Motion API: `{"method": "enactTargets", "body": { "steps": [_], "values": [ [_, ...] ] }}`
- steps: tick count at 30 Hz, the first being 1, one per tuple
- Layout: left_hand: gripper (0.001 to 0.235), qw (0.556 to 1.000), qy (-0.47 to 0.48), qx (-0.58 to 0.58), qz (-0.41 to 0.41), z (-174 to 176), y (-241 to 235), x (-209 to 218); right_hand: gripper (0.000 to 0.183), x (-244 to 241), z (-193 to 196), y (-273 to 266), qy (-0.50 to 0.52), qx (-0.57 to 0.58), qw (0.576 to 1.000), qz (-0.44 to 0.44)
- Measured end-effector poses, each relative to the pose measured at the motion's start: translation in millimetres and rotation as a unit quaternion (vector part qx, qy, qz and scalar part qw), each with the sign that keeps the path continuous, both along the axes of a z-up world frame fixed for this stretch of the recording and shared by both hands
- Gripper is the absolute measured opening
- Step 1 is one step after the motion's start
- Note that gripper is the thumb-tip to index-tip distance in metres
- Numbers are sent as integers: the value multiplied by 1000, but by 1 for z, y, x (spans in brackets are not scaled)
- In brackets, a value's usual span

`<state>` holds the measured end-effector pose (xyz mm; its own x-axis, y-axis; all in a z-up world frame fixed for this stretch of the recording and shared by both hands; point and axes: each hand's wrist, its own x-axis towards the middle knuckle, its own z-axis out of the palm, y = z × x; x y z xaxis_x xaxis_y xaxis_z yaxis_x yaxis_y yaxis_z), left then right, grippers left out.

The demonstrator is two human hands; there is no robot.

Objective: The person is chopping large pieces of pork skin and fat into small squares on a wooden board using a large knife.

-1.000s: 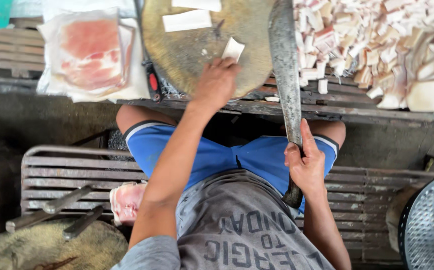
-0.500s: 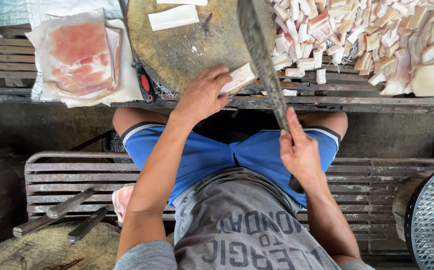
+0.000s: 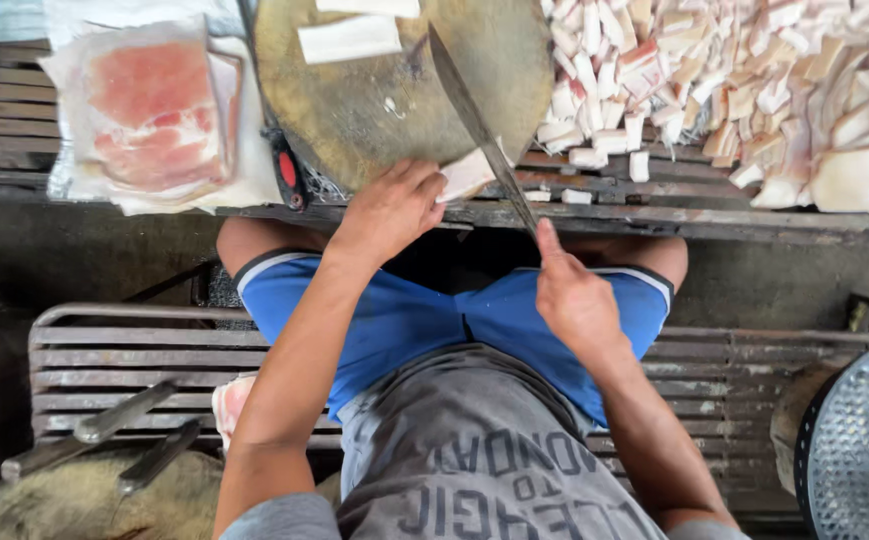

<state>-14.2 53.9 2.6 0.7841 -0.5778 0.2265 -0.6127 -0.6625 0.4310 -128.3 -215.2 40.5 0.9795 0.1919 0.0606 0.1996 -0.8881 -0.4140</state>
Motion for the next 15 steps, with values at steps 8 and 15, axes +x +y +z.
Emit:
{"method": "enactTargets", "body": {
  "steps": [8,15],
  "values": [
    [31,999,8,-24,23,-12,-2,-12,64,-29,43,-34,-154,187,969,-43],
    [28,999,-14,-32,5,-3,-5,-5,73,-2,-7,-7,-43,-58,996,59]
  ]
}}
